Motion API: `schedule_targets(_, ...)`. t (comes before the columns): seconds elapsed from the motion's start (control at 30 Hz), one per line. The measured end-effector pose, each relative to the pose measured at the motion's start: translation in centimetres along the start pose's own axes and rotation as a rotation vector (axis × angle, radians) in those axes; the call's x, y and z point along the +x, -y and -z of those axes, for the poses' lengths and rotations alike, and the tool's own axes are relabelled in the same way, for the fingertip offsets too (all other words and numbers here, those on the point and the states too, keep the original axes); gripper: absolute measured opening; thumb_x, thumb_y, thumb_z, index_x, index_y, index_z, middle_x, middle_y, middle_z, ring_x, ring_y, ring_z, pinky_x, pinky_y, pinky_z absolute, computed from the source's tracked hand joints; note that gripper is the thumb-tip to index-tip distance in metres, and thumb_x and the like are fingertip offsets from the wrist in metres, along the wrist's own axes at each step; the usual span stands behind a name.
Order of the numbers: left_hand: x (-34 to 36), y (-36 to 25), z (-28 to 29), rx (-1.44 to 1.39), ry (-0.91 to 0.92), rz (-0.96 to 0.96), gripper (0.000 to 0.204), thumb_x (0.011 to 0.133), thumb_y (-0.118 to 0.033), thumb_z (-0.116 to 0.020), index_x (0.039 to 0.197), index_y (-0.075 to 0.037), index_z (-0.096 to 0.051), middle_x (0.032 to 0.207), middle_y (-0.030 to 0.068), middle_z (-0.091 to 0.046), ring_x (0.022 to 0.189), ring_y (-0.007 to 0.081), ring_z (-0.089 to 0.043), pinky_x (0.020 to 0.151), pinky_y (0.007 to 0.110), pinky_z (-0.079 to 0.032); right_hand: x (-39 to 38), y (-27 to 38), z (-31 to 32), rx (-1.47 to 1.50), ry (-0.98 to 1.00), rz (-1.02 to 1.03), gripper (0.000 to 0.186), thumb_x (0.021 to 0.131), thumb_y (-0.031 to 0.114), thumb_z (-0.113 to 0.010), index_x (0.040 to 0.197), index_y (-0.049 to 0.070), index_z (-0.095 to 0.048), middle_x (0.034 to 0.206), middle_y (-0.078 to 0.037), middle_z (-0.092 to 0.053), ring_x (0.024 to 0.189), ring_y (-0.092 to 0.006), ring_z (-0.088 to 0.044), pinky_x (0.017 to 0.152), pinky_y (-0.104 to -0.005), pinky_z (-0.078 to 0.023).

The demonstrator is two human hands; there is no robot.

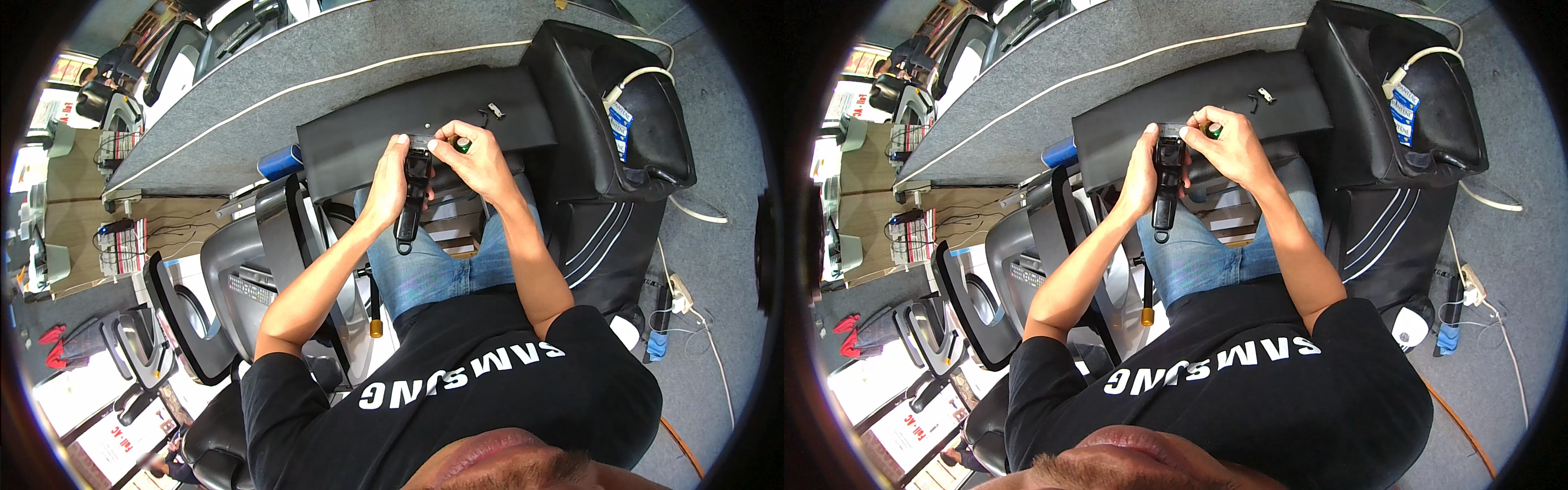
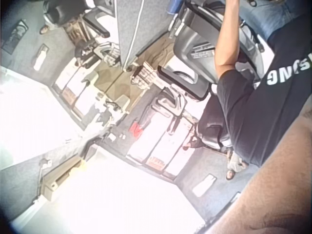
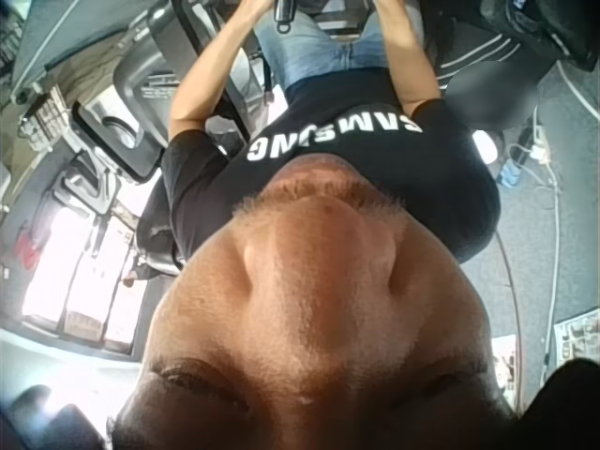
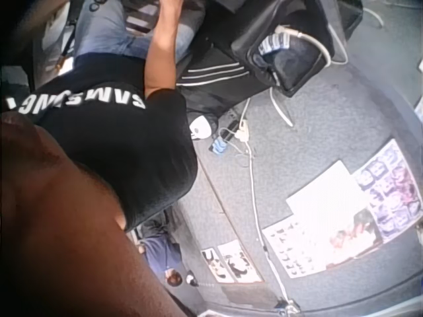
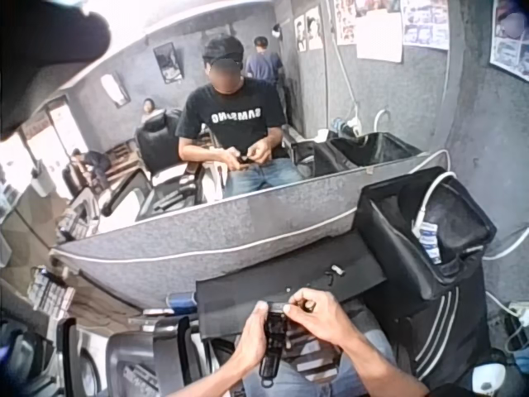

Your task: The person disassembles the top of a hair clipper using a screwdriver, applies oil to the internal components, and then reattaches a metal blade by hand.

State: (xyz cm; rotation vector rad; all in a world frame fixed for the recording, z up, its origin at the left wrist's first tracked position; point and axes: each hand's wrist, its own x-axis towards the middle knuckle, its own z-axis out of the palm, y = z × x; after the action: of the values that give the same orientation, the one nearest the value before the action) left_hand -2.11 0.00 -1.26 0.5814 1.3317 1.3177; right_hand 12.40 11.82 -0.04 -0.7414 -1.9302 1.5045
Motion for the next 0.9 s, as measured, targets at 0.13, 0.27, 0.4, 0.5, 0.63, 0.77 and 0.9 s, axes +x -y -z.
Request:
schedule_targets(0.13,-0.2,-0.5,-0.4,0.073,-0.024,-0.059,0.052,0.112,-0.053,-0.031,0.112,-0.005,-0.052,0.085,0.0109,-0.065,0.057,0.0191,-0.066,0.045,0.032,-0.056,-0.1,0.1,0.1,-0.012,0.008,-0.019,0.021,0.096,0.018,-0.077,0.097,-0.002,-0.071,0.079,-0.002,-0.067,0.072,-0.0069,-0.056,0.066,-0.0277,-0.048)
schedule_targets(0.27,-0.3,-0.6,-0.4,0.054,-0.032,-0.069,0.045,0.113,-0.05,-0.035,0.115,-0.007,-0.048,0.084,0.0106,-0.065,0.055,0.0186,-0.066,0.043,0.031,-0.055,-0.1,0.3,-0.1,0.007,0.0,-0.035,0.019,0.095,0.017,-0.077,0.099,-0.001,-0.071,0.08,-0.003,-0.069,0.074,-0.0071,-0.06,0.067,-0.0275,-0.05)
schedule_targets(0.4,-0.3,-0.7,-0.4,0.066,-0.022,-0.072,0.046,0.113,-0.051,-0.034,0.114,-0.007,-0.049,0.085,0.0109,-0.065,0.056,0.0188,-0.066,0.044,0.031,-0.055,-0.1,0.8,-0.2,0.005,-0.023,-0.02,0.019,0.096,0.016,-0.076,0.101,-0.001,-0.072,0.081,-0.004,-0.07,0.076,-0.0081,-0.063,0.069,-0.027,-0.051)
schedule_targets(0.5,-0.2,-0.7,-0.4,0.056,-0.014,-0.06,0.047,0.113,-0.051,-0.034,0.114,-0.007,-0.049,0.085,0.0112,-0.065,0.057,0.019,-0.066,0.044,0.031,-0.055,-0.1,0.4,-0.3,0.015,-0.01,0.013,0.019,0.096,0.017,-0.075,0.102,-0.001,-0.072,0.079,-0.003,-0.069,0.074,-0.0079,-0.062,0.067,-0.0266,-0.05)
schedule_targets(0.63,-0.2,-0.8,-0.3,0.033,0.005,-0.038,0.041,0.112,-0.046,-0.036,0.115,-0.007,-0.048,0.085,0.0119,-0.065,0.057,0.0197,-0.066,0.044,0.032,-0.055,0.0,0.6,0.0,0.201,0.015,-0.178,0.017,0.098,0.017,-0.074,0.101,0.0,-0.071,0.073,-0.001,-0.063,0.061,-0.0041,-0.054,0.052,-0.0243,-0.042)
schedule_targets(0.77,-0.1,-0.5,0.1,-0.012,0.04,-0.025,0.03,0.109,-0.036,-0.041,0.115,-0.007,-0.046,0.085,0.0128,-0.065,0.057,0.02,-0.065,0.045,0.033,-0.055,0.1,1.3,0.2,0.45,0.043,-0.433,0.015,0.098,0.017,-0.073,0.097,0.003,-0.069,0.069,0.002,-0.058,0.05,-0.0013,-0.046,0.04,-0.022,-0.03)
schedule_targets(0.9,-0.4,-1.0,-0.5,0.091,0.006,-0.016,0.022,0.106,-0.027,-0.047,0.113,-0.006,-0.047,0.085,0.0122,-0.066,0.057,0.0197,-0.065,0.045,0.033,-0.055,0.3,0.7,0.2,0.61,0.048,-0.522,0.015,0.097,0.018,-0.072,0.094,0.005,-0.065,0.069,0.003,-0.053,0.05,-0.0031,-0.046,0.039,-0.0212,-0.031)
